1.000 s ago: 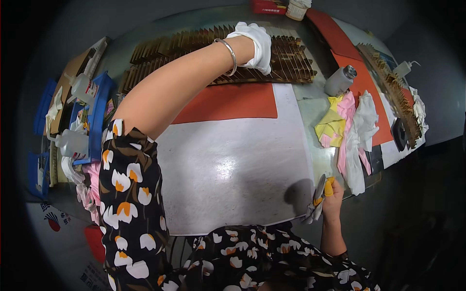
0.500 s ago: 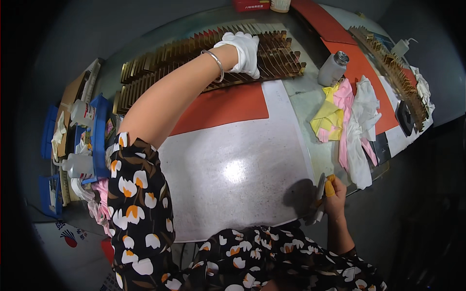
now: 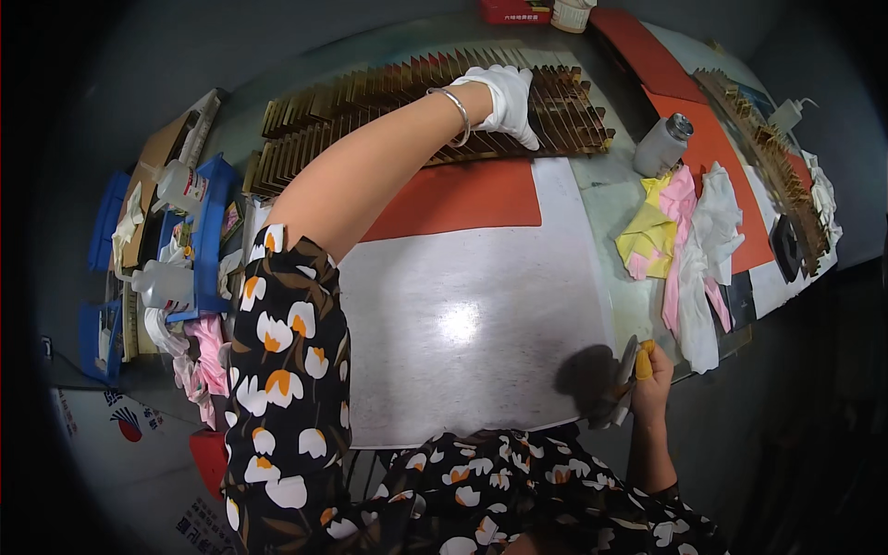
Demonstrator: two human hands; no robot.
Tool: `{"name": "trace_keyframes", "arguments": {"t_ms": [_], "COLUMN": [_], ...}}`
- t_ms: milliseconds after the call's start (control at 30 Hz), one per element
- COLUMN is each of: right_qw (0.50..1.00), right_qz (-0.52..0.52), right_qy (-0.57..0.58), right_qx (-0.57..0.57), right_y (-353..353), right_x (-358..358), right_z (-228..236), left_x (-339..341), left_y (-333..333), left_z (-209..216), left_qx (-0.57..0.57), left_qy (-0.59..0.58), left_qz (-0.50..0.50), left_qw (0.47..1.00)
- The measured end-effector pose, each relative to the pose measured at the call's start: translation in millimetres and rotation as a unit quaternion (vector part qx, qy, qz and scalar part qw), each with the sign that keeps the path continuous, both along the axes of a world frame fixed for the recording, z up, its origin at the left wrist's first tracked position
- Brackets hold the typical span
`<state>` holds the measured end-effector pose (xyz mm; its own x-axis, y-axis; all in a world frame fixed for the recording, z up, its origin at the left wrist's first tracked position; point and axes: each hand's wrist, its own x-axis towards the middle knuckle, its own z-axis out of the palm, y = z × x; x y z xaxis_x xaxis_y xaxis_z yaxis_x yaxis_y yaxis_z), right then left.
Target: The person cleans several small rectangular metal plates on a workbench. They apply liquid from a bottle onto a yellow sponge and wipe each plate individually, then place the cleaned plates into a stack. The process is repeated for multiple plates throughout the video.
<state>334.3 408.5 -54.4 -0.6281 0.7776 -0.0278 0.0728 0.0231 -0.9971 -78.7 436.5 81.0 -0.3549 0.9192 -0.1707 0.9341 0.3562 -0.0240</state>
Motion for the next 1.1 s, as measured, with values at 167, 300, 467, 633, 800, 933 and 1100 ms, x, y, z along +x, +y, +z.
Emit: {"name": "trace_keyframes", "arguments": {"t_ms": [167,300,467,633,800,933,1100], "right_qw": [1.000,1.000,1.000,0.999,0.999,0.999,1.000], "right_qz": [-0.009,-0.003,-0.005,0.004,0.007,0.003,0.004], "right_qy": [0.001,0.024,0.028,0.028,0.031,0.033,0.026], "right_qx": [0.022,0.001,-0.003,-0.015,-0.012,-0.009,-0.012], "right_y": [-1.0,-1.8,-2.7,-3.6,-1.8,-2.5,-4.3], "right_x": [-2.7,-4.6,-4.0,-5.0,-2.1,-3.3,-5.1], "right_z": [-0.3,0.0,1.5,3.5,-1.0,-0.5,6.2], "left_x": [-5.7,-22.9,-43.7,-60.6,-54.7,-59.3,-57.5], "left_y": [-11.9,-40.3,-104.7,-146.4,-138.5,-136.0,-131.6], "left_z": [6.1,19.7,18.1,-2.4,-11.0,-16.8,-11.4], "left_qx": [0.039,0.097,0.143,0.120,0.102,0.106,0.095], "left_qy": [-0.032,-0.109,-0.051,0.021,0.033,0.026,-0.004], "left_qz": [-0.023,-0.002,-0.011,-0.009,0.008,0.017,0.035], "left_qw": [0.998,0.989,0.988,0.993,0.994,0.994,0.995]}}
